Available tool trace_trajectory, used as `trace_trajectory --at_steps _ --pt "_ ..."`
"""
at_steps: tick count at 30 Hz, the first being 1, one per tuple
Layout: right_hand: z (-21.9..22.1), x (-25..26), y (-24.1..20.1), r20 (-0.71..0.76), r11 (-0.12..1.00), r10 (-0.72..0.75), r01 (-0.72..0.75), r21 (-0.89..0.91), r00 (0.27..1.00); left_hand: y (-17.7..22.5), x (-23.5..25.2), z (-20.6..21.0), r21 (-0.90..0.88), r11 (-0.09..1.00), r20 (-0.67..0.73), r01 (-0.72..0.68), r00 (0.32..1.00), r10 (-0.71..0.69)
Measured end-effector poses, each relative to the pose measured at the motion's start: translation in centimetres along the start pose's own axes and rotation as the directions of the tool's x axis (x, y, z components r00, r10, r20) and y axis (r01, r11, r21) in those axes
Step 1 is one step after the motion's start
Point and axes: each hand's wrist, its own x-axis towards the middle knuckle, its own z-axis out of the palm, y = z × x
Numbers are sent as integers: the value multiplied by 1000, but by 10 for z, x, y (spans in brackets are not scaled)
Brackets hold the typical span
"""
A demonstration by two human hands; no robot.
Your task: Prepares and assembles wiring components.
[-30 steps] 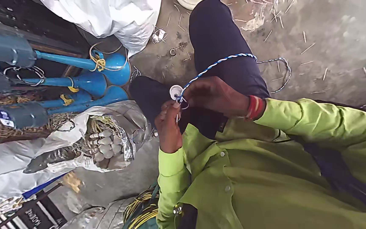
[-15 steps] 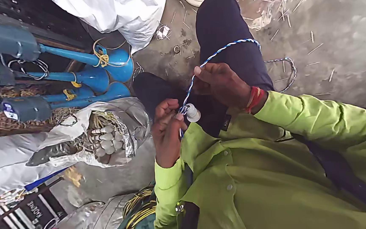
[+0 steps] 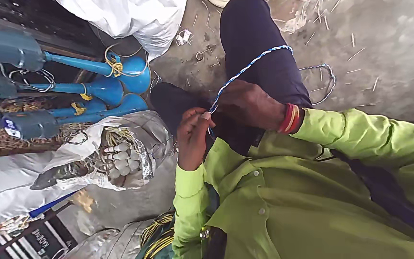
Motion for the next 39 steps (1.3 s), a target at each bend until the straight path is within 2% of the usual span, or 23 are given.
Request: trace_trajectory --at_steps 3,5,7,9,12,16,22,24,26,29,31,35,39 --pt "-7 5 6 -29 987 -51 46 -155 998 -7 7 -3 72 997 79 31 996 -37" --pt "-9 8 7 -27 986 -51 46 -162 998 -8 12 -3 52 997 129 56 990 -63" --pt "-9 11 8 -22 993 -38 36 -115 999 -9 17 -3 -12 1000 177 16 984 -14" --pt "-8 14 10 6 998 -19 20 -62 1000 -8 22 0 -70 995 168 -64 983 75" --pt "-5 19 9 96 996 84 -80 -46 992 -4 24 6 -84 985 70 -148 986 154" --pt "1 32 11 196 967 233 -205 -152 953 -3 19 10 -76 984 22 -163 986 165" --pt "-7 35 -7 174 932 346 -316 -179 922 1 6 17 -133 982 40 -130 990 137" --pt "-1 34 7 152 954 276 -251 -164 949 3 7 18 -199 974 34 -111 992 120" --pt "3 33 21 136 985 167 -161 -54 977 6 7 14 -239 966 29 -94 994 104" --pt "0 31 24 105 992 -15 2 127 994 7 9 2 -220 972 3 -83 996 86" --pt "0 29 22 47 981 -100 90 171 994 6 14 -3 -239 969 -25 -65 998 60" --pt "-2 27 19 19 982 -130 126 140 991 5 21 -9 -263 964 -49 -30 999 18" --pt "0 27 21 31 989 -99 95 117 995 10 25 -20 -90 996 6 -27 1000 27"
